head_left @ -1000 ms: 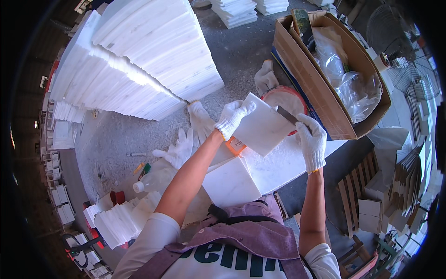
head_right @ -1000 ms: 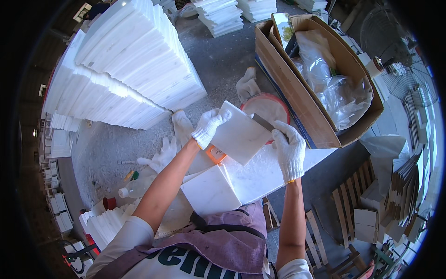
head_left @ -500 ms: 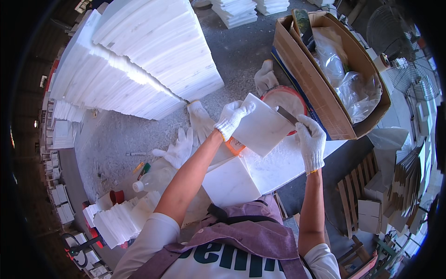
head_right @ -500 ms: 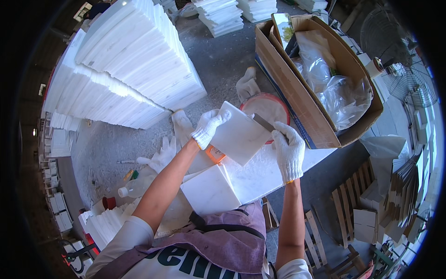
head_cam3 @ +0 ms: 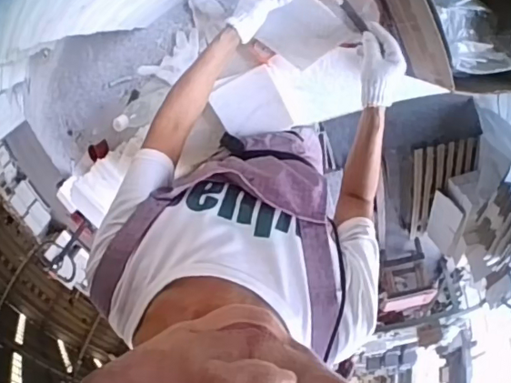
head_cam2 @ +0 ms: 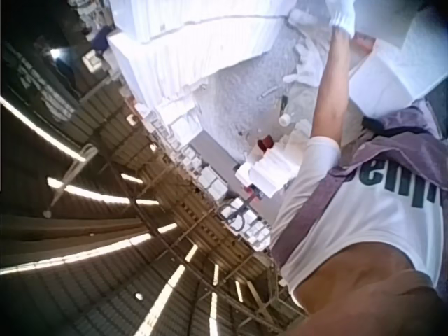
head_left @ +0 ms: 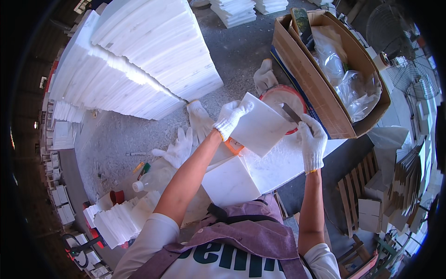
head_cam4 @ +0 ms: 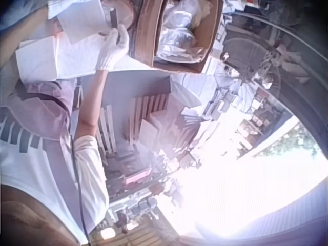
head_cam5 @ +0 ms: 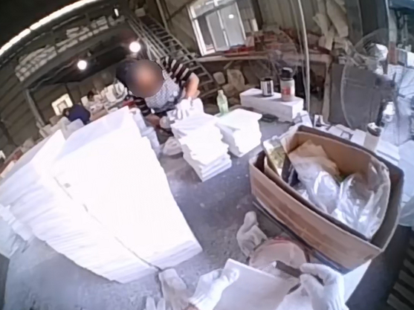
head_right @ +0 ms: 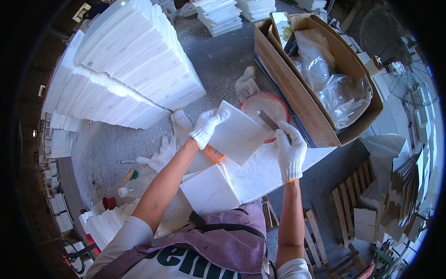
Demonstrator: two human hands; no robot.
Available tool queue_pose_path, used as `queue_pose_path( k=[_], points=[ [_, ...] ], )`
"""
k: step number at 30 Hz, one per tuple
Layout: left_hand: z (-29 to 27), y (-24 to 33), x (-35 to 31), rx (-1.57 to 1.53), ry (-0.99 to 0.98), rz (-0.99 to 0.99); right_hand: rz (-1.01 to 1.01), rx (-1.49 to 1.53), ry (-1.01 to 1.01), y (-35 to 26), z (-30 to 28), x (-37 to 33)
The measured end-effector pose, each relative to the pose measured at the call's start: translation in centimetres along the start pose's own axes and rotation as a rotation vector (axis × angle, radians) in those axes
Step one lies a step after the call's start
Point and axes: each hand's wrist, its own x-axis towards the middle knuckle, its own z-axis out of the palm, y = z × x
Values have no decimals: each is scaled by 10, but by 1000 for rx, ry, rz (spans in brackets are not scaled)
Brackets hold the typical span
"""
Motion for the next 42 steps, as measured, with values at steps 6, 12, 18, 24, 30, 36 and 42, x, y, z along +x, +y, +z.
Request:
queue_pose_path(
  k=[6,12,18,24,30,36,42],
  points=[
    [-1,7,-5,-15,23,-40,-29,-104,123,20,-1,-8],
    [-4,18,-15,-54,85,-21,-245,-418,148,27,8,-17],
    [-8,33,-24,-73,84,-74,-299,-692,87,37,24,-19],
    [-13,26,-31,-118,86,-80,-406,-625,119,22,13,-41],
    [-19,14,-31,-181,104,-63,-153,-253,400,88,-30,-89],
    [-29,-2,-22,-240,76,-102,37,-430,445,93,-35,-67],
    [-29,-4,-25,-192,135,-107,88,-533,396,118,-32,-38]
  ],
)
